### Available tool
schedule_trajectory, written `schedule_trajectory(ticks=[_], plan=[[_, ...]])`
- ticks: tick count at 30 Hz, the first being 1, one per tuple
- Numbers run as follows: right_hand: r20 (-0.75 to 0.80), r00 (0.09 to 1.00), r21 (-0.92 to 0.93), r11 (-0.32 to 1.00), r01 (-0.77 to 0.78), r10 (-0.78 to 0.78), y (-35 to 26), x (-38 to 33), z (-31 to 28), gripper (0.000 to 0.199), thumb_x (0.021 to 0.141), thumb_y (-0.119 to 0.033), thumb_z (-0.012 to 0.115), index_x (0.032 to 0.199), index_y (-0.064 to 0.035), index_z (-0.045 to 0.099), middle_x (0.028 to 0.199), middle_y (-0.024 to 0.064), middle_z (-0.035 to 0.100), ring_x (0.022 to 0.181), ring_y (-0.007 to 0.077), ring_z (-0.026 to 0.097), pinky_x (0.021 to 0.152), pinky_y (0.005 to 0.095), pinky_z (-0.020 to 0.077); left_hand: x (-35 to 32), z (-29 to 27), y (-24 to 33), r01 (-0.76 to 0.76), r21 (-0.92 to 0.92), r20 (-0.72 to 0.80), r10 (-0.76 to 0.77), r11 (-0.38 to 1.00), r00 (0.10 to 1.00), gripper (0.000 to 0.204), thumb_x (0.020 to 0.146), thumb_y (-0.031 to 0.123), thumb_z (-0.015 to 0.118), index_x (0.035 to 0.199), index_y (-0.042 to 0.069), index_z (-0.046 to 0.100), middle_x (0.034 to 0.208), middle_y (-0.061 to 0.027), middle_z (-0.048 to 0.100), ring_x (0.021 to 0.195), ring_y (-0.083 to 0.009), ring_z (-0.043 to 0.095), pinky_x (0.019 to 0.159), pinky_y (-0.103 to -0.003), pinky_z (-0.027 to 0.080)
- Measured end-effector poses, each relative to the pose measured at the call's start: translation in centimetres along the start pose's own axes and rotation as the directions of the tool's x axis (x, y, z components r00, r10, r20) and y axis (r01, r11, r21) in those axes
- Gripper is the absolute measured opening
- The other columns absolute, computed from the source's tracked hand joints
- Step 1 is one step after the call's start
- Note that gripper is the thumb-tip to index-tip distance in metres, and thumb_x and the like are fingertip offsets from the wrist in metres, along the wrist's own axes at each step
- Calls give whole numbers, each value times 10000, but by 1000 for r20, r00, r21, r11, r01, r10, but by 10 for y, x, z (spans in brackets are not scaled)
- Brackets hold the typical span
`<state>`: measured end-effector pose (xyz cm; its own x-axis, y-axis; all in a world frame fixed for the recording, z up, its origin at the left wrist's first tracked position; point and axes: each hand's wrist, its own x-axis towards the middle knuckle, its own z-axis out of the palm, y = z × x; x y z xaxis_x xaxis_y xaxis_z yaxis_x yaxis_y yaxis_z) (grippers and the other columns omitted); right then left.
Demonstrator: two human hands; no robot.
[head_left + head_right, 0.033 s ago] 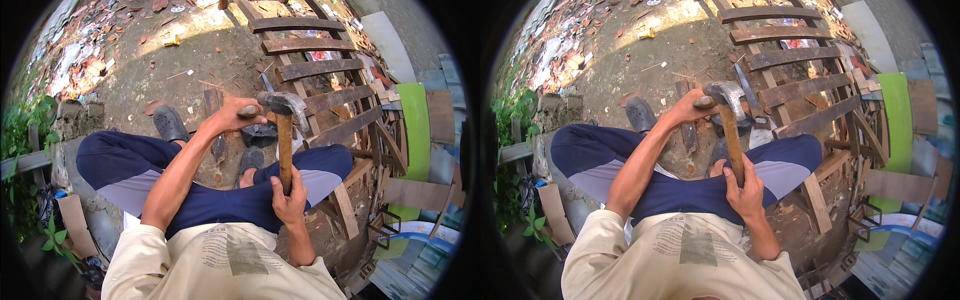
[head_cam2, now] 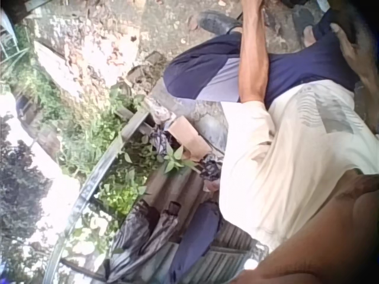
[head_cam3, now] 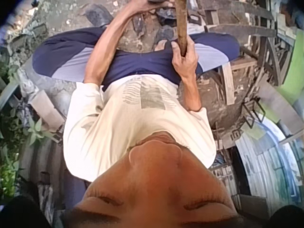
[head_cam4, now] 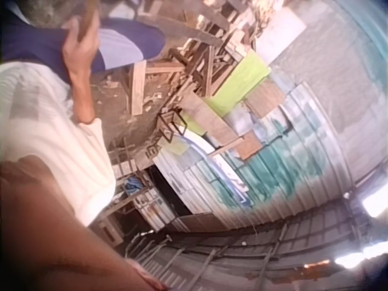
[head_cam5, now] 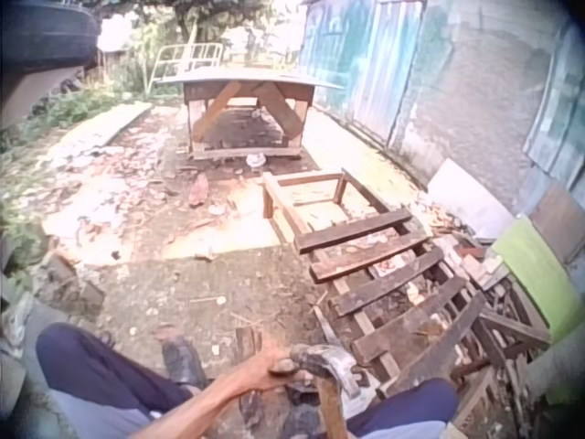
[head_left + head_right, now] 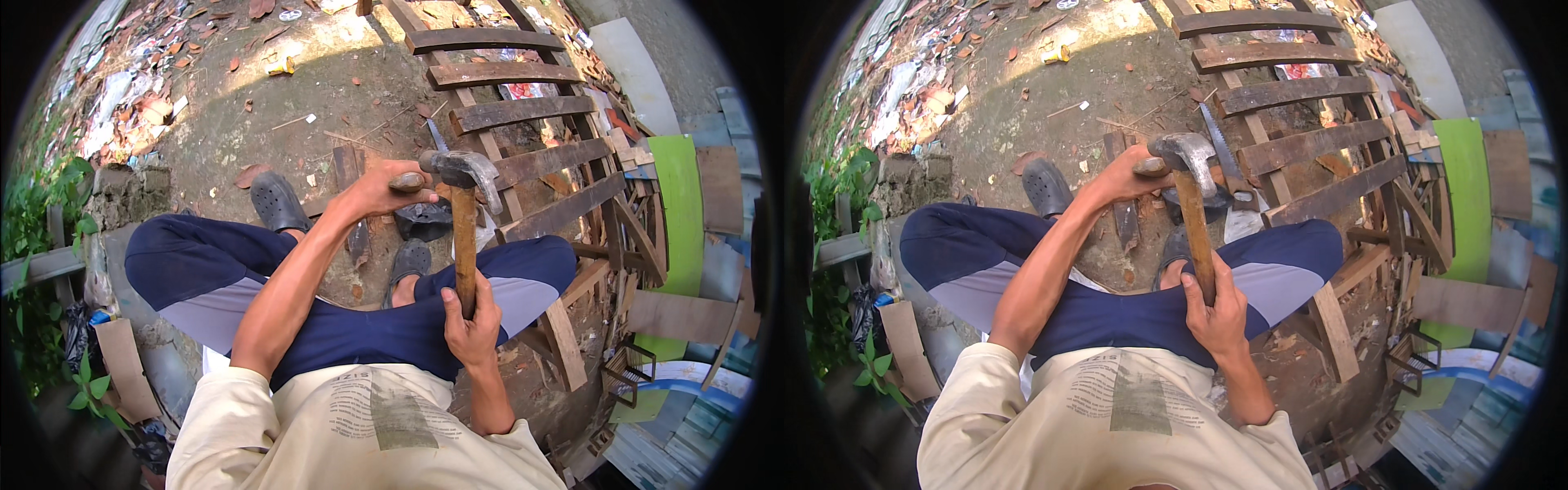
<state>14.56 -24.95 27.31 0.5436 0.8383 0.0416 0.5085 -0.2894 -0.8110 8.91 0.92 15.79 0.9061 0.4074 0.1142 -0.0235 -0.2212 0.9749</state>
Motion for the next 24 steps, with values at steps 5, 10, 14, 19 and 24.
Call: schedule_trajectory(ticks=[5, 10, 14, 19, 24], plan=[[-63, 998, 46, 999, 16, -13, 11, 3, 12, 386, 963, -125, 686, 1282, 54, 563, 698, 53, 576, 605, 114, 528, 564, 271, 443, 9, -5, 21, -13, -37, 2, 13, 999, 1000, 282, 871, 270, 814, 1017, 63, 687, 811, -51, 669, 768, -135, 586, 702, -333, 497], [-58, 998, 39, 999, 28, -26, 11, 7, 13, 387, 964, -125, 684, 1283, 56, 560, 696, 59, 574, 603, 117, 531, 556, 274, 443, 11, -3, 9, -115, 31, -34, 116, 993, 993, 273, 865, 266, 816, 1001, 67, 686, 810, -63, 673, 753, -153, 602, 696, -343, 503], [-73, 997, 24, 999, 33, -31, 10, 6, 12, 388, 964, -123, 684, 1285, 56, 559, 703, 64, 580, 607, 119, 538, 563, 272, 450, 11, -5, 10, -112, 83, 11, 111, 990, 994, 277, 851, 269, 821, 993, 72, 687, 831, -90, 690, 755, -203, 640, 701, -367, 516], [-90, 993, -2, 997, 78, -78, 19, 0, 15, 398, 960, -123, 689, 1290, 55, 558, 741, 81, 612, 617, 142, 564, 583, 284, 474, 11, -6, 8, -114, 109, 61, 108, 987, 992, 267, 841, 238, 817, 992, 63, 683, 848, -111, 699, 764, -226, 659, 712, -382, 524], [-44, 997, -33, 998, 56, -58, 12, -3, 7, 382, 961, -125, 689, 1278, 49, 564, 771, 105, 633, 623, 171, 589, 593, 296, 488, 6, -6, 4, -105, 158, 78, 94, 982, 992, 246, 842, 179, 797, 1023, 58, 679, 881, -130, 710, 793, -249, 675, 736, -382, 527]])
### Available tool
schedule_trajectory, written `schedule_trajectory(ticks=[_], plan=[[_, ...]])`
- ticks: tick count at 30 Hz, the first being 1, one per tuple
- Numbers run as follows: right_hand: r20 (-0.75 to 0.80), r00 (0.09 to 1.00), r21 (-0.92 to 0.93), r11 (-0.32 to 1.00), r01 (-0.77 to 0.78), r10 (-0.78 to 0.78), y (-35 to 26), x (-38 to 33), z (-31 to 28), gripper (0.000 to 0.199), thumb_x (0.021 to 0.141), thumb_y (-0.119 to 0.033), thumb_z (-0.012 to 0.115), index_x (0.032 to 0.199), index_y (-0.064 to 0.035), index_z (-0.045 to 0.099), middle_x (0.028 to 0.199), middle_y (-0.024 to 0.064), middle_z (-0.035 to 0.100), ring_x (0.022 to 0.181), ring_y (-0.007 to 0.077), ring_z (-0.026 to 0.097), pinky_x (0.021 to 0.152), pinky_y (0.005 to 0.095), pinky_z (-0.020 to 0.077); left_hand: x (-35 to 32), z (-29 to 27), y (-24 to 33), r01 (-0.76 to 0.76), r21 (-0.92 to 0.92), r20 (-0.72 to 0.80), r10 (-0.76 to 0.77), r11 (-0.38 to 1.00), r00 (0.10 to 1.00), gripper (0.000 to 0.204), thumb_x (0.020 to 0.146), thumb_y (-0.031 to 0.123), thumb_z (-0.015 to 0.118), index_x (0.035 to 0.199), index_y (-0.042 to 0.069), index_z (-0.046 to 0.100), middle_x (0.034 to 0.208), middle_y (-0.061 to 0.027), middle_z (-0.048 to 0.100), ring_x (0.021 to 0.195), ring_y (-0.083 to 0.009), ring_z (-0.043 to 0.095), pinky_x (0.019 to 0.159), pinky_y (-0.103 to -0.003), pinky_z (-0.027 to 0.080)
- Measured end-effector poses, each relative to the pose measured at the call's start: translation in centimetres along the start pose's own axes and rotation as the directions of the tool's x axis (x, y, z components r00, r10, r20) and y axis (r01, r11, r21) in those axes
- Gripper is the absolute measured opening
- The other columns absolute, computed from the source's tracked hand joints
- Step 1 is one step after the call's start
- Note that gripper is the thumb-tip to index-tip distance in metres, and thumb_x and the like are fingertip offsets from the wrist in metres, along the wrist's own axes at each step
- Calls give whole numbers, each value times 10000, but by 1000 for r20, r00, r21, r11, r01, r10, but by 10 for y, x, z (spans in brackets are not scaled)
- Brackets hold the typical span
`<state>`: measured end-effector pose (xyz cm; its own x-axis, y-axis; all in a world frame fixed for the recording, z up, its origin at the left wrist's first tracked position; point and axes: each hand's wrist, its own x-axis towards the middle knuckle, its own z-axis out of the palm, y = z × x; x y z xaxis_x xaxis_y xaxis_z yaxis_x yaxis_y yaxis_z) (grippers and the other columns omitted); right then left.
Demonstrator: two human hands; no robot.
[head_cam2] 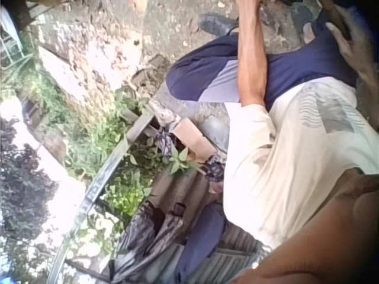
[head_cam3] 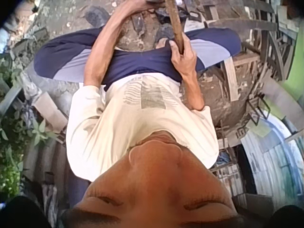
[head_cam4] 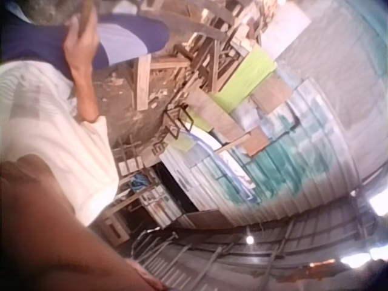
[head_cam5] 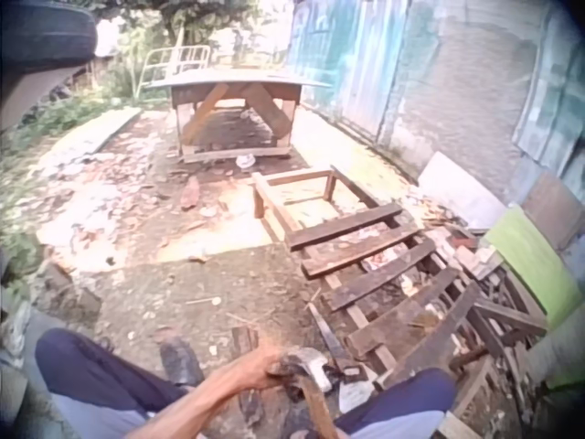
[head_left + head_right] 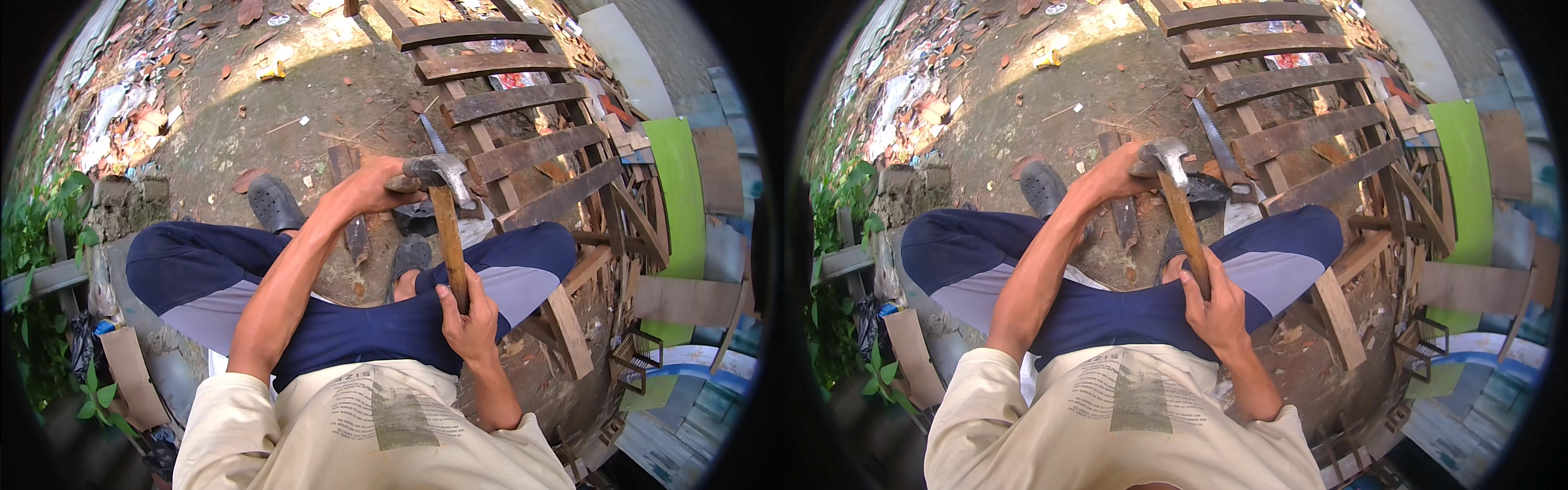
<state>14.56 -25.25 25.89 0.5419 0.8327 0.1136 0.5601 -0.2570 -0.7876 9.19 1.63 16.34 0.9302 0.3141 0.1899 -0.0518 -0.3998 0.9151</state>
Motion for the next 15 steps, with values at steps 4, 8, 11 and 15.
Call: schedule_trajectory(ticks=[4, 8, 11, 15], plan=[[-53, 999, 53, 999, 4, -1, -2, -12, 0, 364, 962, -121, 686, 1263, 45, 568, 779, 122, 638, 619, 185, 601, 597, 299, 495, 1, -3, 7, 47, -45, 49, -45, 998, 998, 251, 841, 157, 786, 1046, 57, 682, 917, -152, 714, 835, -287, 683, 764, -387, 526], [56, 998, -16, 1000, 7, -6, 1, -4, -2, 346, 965, -116, 677, 1247, 47, 561, 773, 122, 632, 615, 188, 601, 592, 302, 495, -4, -3, 5, 10, -10, 33, -10, 1000, 999, 256, 839, 153, 792, 1051, 61, 682, 929, -152, 711, 850, -309, 679, 773, -393, 524], [1, 999, -7, 999, 35, -35, 0, -17, 0, 352, 955, -70, 660, 1266, 53, 552, 809, 195, 684, 704, 335, 731, 606, 372, 554, -9, -1, 0, -9, 16, 27, 8, 1000, 1000, 250, 841, 146, 794, 1042, 57, 676, 921, -145, 708, 841, -305, 674, 767, -391, 522], [-19, 1000, 12, 1000, -11, 11, 7, -16, 3, 329, 963, -88, 657, 1245, 53, 567, 802, 192, 683, 702, 333, 725, 608, 372, 551, -8, -7, -4, 50, -57, 15, -49, 997, 999, 248, 838, 152, 803, 1014, 49, 662, 877, -127, 691, 789, -274, 638, 741, -382, 512]])
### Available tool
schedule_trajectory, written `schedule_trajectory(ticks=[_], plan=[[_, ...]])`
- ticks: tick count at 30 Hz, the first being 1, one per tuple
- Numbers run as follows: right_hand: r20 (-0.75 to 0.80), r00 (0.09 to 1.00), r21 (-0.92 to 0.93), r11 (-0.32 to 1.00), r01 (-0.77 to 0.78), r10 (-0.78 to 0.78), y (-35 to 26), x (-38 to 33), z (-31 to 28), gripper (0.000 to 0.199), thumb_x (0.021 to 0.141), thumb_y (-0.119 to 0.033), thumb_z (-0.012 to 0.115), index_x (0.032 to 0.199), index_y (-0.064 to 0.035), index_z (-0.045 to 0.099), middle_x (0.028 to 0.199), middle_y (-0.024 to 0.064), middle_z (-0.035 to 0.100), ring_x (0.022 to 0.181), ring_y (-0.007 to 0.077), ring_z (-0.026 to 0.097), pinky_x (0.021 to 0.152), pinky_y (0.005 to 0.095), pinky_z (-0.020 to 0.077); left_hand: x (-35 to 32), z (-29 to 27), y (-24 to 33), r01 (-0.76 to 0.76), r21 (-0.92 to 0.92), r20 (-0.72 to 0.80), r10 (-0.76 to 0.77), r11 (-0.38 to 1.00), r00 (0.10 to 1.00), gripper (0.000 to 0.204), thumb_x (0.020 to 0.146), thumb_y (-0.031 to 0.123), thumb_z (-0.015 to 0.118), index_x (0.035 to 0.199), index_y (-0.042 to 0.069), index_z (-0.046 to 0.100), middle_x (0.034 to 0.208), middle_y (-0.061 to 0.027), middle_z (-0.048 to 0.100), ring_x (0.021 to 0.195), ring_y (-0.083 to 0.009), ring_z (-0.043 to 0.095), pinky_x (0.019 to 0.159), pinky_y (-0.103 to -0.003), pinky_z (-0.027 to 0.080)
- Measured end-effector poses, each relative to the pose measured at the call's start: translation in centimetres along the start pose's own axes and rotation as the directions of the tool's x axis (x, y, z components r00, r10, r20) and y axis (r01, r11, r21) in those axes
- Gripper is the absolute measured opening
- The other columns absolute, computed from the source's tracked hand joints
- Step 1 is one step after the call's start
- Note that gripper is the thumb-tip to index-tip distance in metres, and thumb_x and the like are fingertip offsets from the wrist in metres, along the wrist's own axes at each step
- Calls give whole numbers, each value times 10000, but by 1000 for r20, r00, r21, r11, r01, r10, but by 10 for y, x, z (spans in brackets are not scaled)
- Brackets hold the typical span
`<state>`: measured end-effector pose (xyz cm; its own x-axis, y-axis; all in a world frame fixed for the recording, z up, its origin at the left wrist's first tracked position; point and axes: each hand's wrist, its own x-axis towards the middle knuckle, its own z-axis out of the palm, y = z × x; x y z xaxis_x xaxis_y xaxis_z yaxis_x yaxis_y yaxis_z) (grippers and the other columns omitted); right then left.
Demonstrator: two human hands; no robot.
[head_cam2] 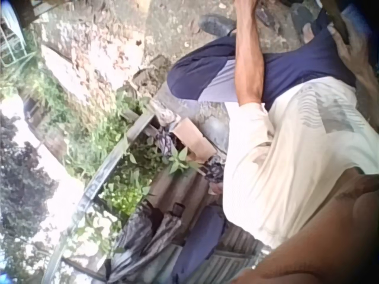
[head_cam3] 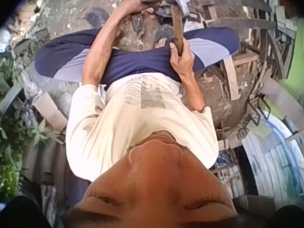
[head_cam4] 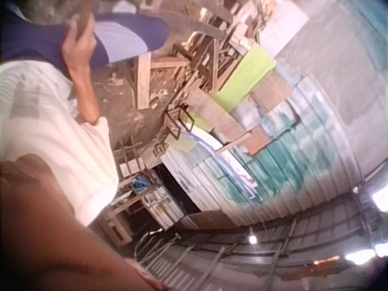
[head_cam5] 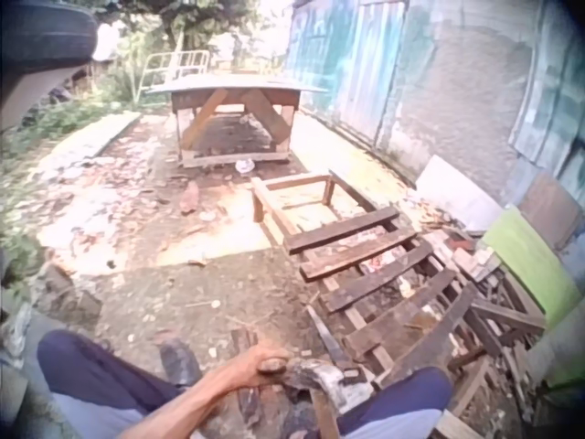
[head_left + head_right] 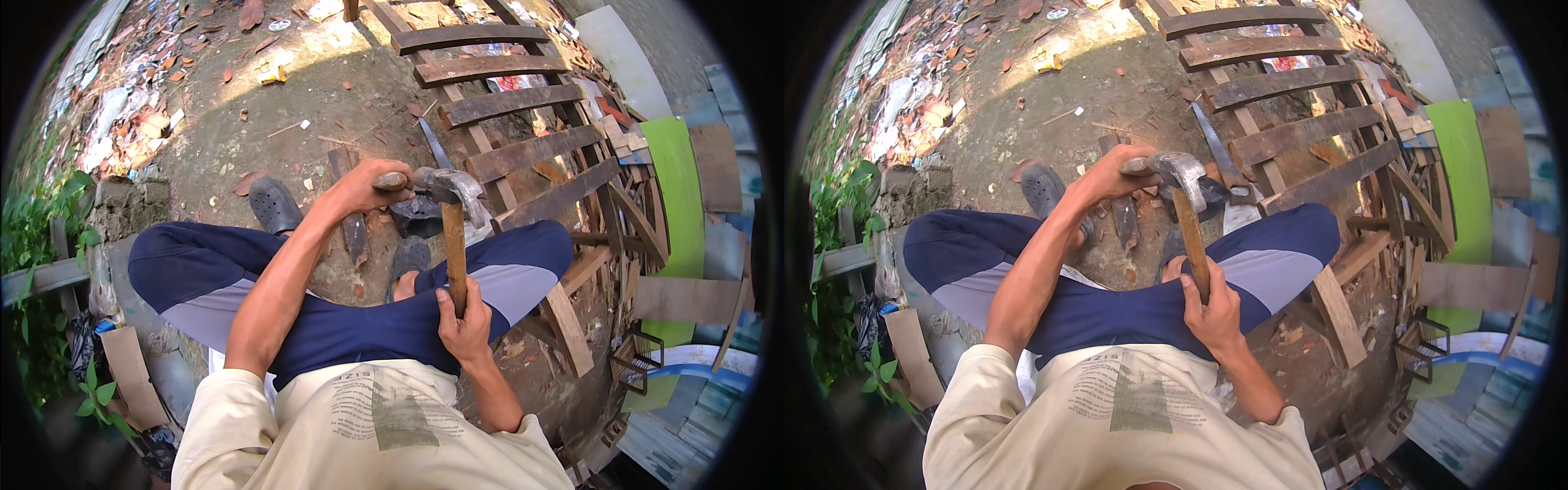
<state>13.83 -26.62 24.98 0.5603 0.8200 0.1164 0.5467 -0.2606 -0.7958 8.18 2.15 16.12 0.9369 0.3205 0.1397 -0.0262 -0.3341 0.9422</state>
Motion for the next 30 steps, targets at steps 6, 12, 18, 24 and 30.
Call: schedule_trajectory(ticks=[6, 12, 18, 24, 30], plan=[[-2, 1000, -15, 1000, -21, 21, 0, 4, 3, 326, 966, -90, 658, 1243, 58, 570, 783, 173, 677, 641, 274, 699, 593, 335, 535, 0, -2, 14, 50, 46, -12, -49, 998, 999, 247, 832, 168, 817, 985, 46, 666, 854, -113, 680, 763, -248, 614, 726, -377, 504], [-35, 999, 52, 998, -32, 34, -4, 9, 8, 316, 975, -154, 679, 1203, 49, 595, 665, 57, 542, 556, 136, 500, 532, 292, 427, 8, -8, 21, -79, 50, -21, 80, 996, 997, 265, 822, 172, 827, 1014, 47, 694, 889, -125, 699, 807, -257, 658, 745, -374, 516], [-19, 999, 44, 999, -26, 26, -10, 9, 6, 320, 972, -153, 683, 1206, 48, 598, 672, 52, 551, 567, 135, 506, 547, 292, 436, 5, -14, 14, -104, 43, -108, 108, 994, 988, 251, 817, 156, 827, 1006, 49, 702, 853, -94, 713, 780, -207, 661, 727, -350, 520], [-34, 997, 46, 997, -62, 64, -3, 7, 9, 320, 968, -159, 689, 1204, 41, 605, 668, 46, 554, 572, 125, 511, 549, 286, 437, 5, -19, 34, -10, -48, -138, 4, 999, 990, 238, 818, 190, 841, 952, 46, 706, 818, -69, 710, 753, -141, 640, 698, -326, 516], [29, 998, -19, 998, -56, 57, -6, 9, 6, 344, 969, -122, 676, 1254, 46, 583, 734, 137, 656, 599, 195, 648, 574, 314, 508, 2, -16, 26, 32, -37, -113, -35, 999, 993, 260, 814, 225, 853, 912, 45, 692, 791, -65, 689, 724, -136, 605, 666, -330, 500]])
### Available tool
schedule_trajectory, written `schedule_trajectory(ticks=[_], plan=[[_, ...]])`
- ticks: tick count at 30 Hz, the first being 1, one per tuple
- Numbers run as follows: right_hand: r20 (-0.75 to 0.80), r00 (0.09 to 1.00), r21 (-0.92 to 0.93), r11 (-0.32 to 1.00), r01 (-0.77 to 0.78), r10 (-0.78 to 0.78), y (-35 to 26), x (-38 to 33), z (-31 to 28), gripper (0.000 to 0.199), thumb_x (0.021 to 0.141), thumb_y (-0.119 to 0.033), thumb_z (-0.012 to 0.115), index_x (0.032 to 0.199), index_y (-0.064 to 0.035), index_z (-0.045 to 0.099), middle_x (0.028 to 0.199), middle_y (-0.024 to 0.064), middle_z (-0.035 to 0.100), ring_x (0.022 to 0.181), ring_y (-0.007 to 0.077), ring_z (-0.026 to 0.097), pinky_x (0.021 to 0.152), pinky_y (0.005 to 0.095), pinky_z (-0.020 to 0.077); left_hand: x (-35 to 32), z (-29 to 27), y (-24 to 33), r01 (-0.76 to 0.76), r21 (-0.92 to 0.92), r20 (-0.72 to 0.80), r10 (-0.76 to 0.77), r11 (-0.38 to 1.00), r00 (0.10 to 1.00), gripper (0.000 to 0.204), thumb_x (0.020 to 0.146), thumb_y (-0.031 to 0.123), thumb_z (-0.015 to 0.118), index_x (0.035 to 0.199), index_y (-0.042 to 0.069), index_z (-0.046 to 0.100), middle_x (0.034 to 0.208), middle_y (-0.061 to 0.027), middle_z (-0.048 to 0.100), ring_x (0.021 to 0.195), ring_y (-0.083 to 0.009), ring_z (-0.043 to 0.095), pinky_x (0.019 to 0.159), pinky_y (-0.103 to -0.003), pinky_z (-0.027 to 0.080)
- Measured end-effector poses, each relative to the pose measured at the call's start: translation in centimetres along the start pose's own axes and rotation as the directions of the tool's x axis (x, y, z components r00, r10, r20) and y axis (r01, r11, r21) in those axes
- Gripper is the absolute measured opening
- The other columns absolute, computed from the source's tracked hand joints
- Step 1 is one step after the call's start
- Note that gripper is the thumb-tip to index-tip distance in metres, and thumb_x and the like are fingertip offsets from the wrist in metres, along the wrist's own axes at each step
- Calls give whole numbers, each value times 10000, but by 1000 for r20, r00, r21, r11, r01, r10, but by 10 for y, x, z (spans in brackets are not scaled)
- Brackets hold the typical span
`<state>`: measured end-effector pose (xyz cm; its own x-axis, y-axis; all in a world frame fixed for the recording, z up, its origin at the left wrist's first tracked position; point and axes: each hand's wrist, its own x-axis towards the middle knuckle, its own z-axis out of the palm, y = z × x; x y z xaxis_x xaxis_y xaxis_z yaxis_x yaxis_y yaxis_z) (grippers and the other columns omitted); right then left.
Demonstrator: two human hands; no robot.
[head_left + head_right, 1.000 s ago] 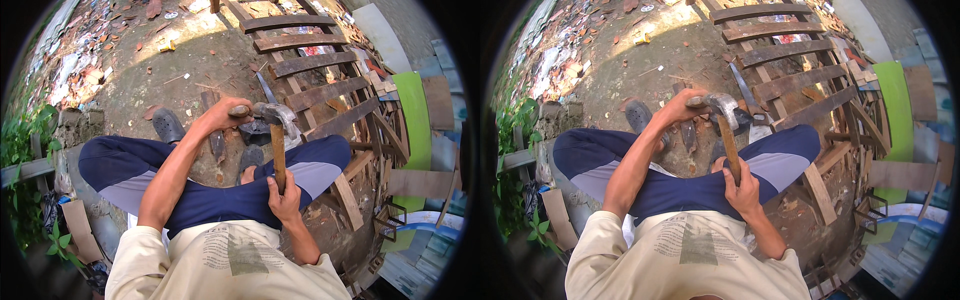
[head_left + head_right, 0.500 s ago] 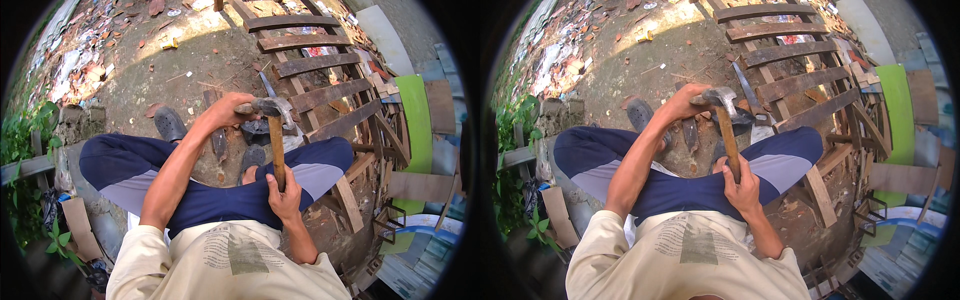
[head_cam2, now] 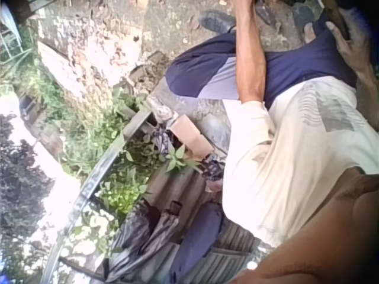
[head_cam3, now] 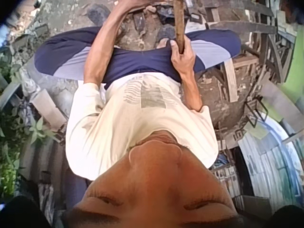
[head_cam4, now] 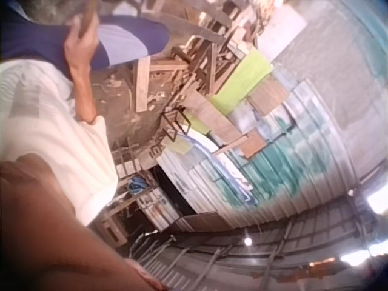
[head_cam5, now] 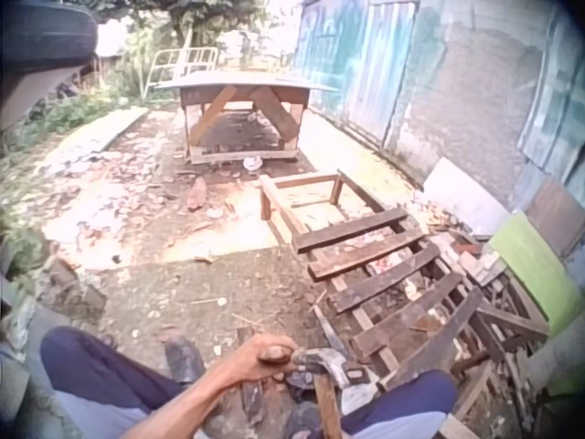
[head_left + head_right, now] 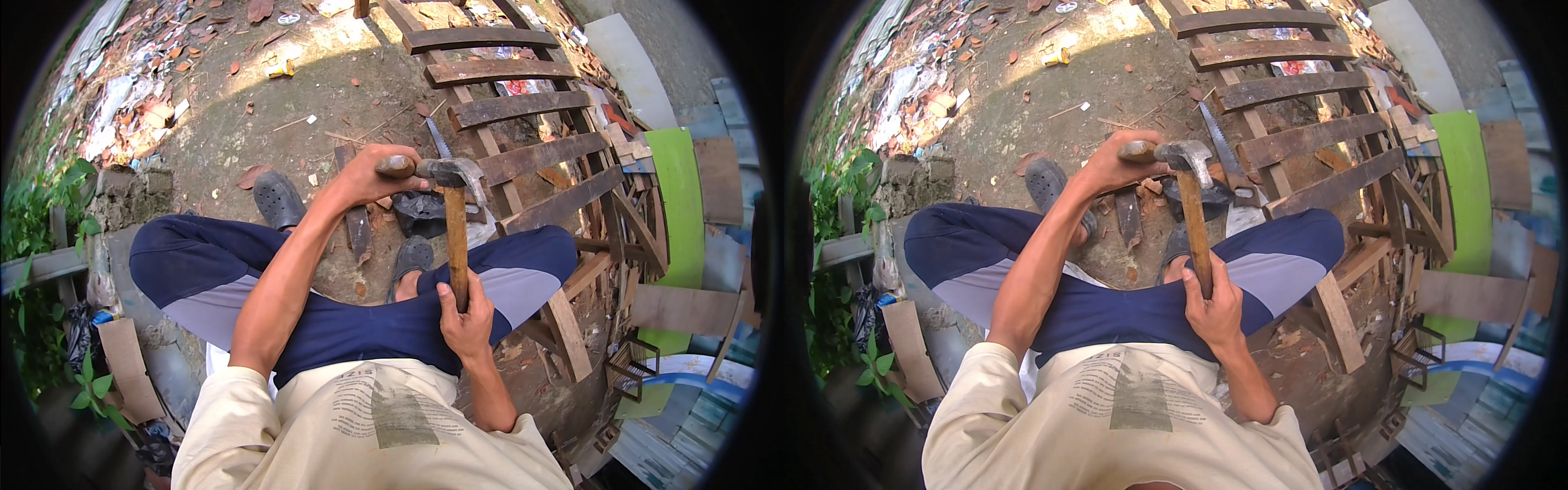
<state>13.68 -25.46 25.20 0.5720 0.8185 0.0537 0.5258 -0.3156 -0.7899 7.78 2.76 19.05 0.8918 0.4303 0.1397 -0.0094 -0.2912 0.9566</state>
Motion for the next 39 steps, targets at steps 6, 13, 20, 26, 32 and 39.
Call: schedule_trajectory(ticks=[6, 13, 20, 26, 32, 39], plan=[[-48, 999, 54, 998, -23, 25, 1, -1, 4, 316, 974, -171, 686, 1198, 38, 609, 642, 29, 532, 554, 111, 494, 526, 282, 412, -1, 4, -2, 46, 54, 46, -49, 997, 998, 228, 819, 153, 820, 978, 42, 700, 810, -37, 666, 764, -126, 578, 714, -323, 487], [-46, 999, 60, 998, 2, 0, -6, 1, 2, 316, 971, -167, 688, 1199, 36, 608, 649, 38, 535, 557, 120, 498, 526, 286, 414, 0, 9, -11, -7, 18, 11, 6, 1000, 1000, 326, 804, 243, 859, 989, 31, 695, 836, -117, 699, 773, -211, 653, 705, -376, 515], [-97, 992, 40, 996, 82, -78, -3, -1, 0, 320, 970, -158, 687, 1209, 37, 602, 656, 47, 537, 558, 123, 505, 534, 288, 427, 3, 13, -15, -102, 47, 83, 98, 994, 992, 271, 815, 173, 835, 1016, 53, 700, 858, -108, 714, 791, -212, 668, 731, -371, 521], [-21, 1000, -33, 999, 4, -5, -9, 0, -6, 313, 978, -148, 673, 1222, 32, 599, 663, 65, 555, 538, 128, 523, 535, 269, 432, 4, 8, -11, -31, 2, 157, 30, 1000, 987, 221, 828, 154, 814, 993, 64, 695, 876, -104, 719, 798, -220, 670, 742, -374, 522], [-142, 985, 22, 994, 107, -103, -7, -5, -3, 301, 987, -144, 658, 1221, 31, 590, 705, 79, 589, 583, 148, 563, 563, 290, 460, 7, 15, -6, -70, 97, 228, 46, 993, 973, 253, 848, 122, 783, 1062, 35, 680, 918, -112, 716, 829, -223, 654, 776, -376, 527], [-90, 994, 0, 999, 54, -54, -14, -12, -14, 252, 994, -128, 637, 1182, 31, 584, 725, 119, 606, 579, 186, 569, 569, 316, 468, 9, 18, -12, -114, 127, 249, 80, 985, 965, 267, 835, 177, 796, 1048, 61, 684, 959, -163, 715, 903, -335, 691, 780, -416, 525]])
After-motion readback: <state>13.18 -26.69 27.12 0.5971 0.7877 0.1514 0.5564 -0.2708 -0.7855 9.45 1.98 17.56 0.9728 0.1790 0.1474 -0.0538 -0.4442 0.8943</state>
